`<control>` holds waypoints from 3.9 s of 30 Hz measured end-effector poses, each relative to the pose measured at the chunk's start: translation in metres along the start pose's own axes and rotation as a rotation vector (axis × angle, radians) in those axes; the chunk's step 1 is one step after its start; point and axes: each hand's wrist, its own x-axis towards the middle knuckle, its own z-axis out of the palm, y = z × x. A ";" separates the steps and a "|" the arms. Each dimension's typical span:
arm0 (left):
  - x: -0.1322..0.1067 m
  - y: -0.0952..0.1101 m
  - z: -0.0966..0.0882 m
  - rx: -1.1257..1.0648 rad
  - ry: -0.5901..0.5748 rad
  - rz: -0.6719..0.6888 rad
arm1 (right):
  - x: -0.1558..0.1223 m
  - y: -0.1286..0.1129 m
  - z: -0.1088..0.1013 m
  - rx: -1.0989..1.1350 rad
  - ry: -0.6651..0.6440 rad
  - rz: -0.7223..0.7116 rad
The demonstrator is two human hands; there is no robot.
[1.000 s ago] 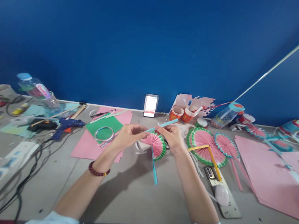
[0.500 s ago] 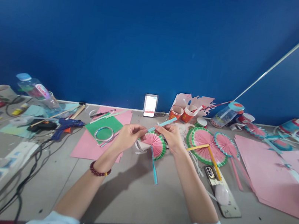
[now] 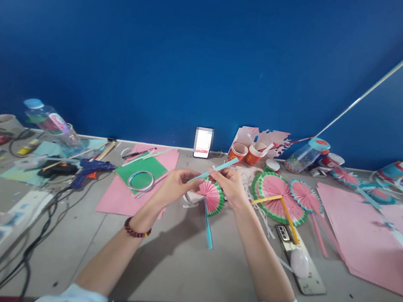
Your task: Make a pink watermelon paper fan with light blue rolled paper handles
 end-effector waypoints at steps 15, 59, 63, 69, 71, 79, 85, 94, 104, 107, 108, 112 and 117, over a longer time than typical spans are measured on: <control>0.001 0.000 0.008 -0.170 0.050 -0.051 | 0.001 0.003 -0.002 -0.035 -0.107 0.003; -0.064 -0.110 -0.119 1.173 0.205 0.046 | -0.078 0.077 0.021 -0.532 -0.494 0.098; -0.060 -0.105 -0.112 1.203 0.226 0.119 | -0.092 0.083 0.025 -0.602 -0.507 0.050; -0.070 -0.084 -0.093 0.964 0.369 0.171 | -0.098 0.083 0.025 -0.781 -0.463 0.002; -0.078 -0.074 -0.080 0.756 0.380 0.204 | -0.101 0.081 0.024 -0.860 -0.444 -0.015; -0.107 -0.039 -0.022 0.231 0.361 0.063 | -0.115 0.077 0.019 -0.844 -0.302 -0.121; -0.120 -0.037 0.004 0.101 0.270 0.003 | -0.127 0.054 0.020 -0.396 -0.011 -0.388; -0.128 -0.036 0.022 0.044 0.135 -0.032 | -0.136 0.041 0.034 -0.327 0.010 -0.494; -0.135 -0.042 0.033 0.003 0.151 -0.050 | -0.140 0.052 0.035 -0.211 0.095 -0.293; -0.133 -0.046 0.035 -0.002 0.174 -0.101 | -0.141 0.054 0.036 -0.199 0.091 -0.269; -0.132 -0.048 0.035 -0.005 0.187 -0.119 | -0.141 0.055 0.036 -0.189 0.086 -0.260; -0.128 -0.053 0.034 -0.010 0.260 -0.137 | -0.144 0.061 0.037 -0.154 0.079 -0.210; -0.125 -0.055 0.034 -0.094 0.293 -0.144 | -0.145 0.062 0.039 -0.114 0.080 -0.094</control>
